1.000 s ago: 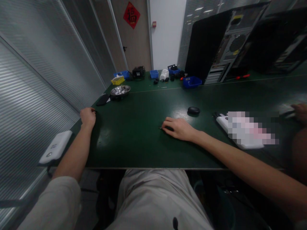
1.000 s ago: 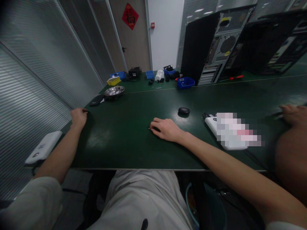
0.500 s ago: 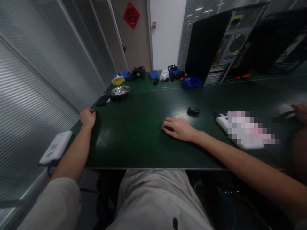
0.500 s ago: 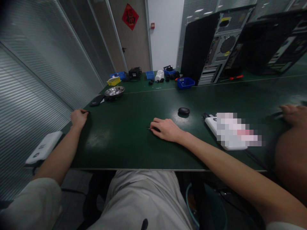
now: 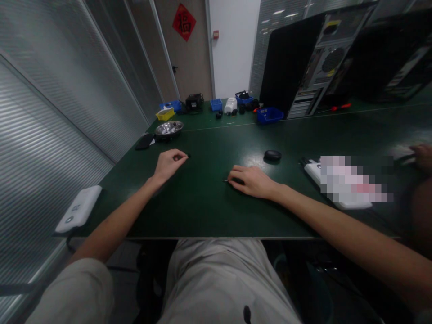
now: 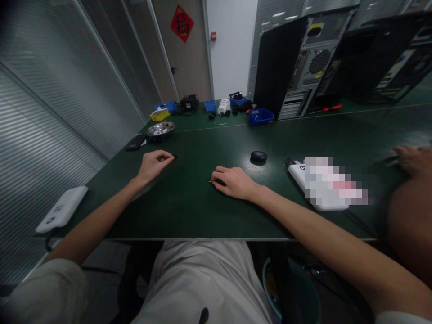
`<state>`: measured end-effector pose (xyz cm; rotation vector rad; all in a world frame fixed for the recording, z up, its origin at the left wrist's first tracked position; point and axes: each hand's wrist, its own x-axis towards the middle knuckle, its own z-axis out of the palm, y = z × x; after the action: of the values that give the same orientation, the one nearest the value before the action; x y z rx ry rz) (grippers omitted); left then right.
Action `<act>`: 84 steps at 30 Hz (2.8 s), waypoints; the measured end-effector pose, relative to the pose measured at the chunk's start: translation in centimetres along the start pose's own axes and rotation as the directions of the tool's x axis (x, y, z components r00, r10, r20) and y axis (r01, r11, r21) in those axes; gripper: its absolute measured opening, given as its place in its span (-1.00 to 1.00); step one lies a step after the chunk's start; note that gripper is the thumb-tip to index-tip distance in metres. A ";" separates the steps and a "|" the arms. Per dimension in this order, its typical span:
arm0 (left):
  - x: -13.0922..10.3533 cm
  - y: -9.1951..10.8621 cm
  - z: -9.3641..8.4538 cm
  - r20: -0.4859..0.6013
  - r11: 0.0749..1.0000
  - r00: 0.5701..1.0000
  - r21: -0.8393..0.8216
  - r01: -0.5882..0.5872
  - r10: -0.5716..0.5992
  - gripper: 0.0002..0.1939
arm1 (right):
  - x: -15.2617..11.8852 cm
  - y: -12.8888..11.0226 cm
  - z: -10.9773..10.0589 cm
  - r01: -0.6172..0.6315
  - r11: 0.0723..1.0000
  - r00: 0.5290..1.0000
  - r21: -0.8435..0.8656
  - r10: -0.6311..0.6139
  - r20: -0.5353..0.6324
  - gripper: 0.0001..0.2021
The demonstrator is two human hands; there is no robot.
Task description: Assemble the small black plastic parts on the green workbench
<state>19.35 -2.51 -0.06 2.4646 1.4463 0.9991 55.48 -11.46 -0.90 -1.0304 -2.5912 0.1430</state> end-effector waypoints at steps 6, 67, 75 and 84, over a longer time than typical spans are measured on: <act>-2.7 7.7 4.0 0.313 0.920 0.898 -0.338 -0.198 0.308 -0.79 | 0.0 -0.3 -0.1 0.004 0.997 0.999 0.076 -0.001 -0.043 -0.79; -3.1 7.4 4.6 0.282 0.830 0.862 -0.502 -0.242 0.422 -0.76 | 0.8 -2.3 1.5 0.074 0.991 0.996 0.112 -0.069 -0.050 -0.76; -2.9 7.7 4.0 0.327 0.846 0.833 -0.457 -0.274 0.446 -0.67 | 0.4 -1.8 1.1 0.088 0.992 0.994 0.096 -0.081 -0.066 -0.76; -2.9 7.9 3.8 0.404 0.869 0.772 -0.287 -0.403 0.491 -0.61 | 0.3 -1.0 1.3 0.108 0.993 0.992 0.037 -0.106 -0.064 -0.74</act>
<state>26.47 -8.34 -1.19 2.7043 0.5959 0.4900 54.14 -11.95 -1.80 -0.8657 -2.5697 0.1334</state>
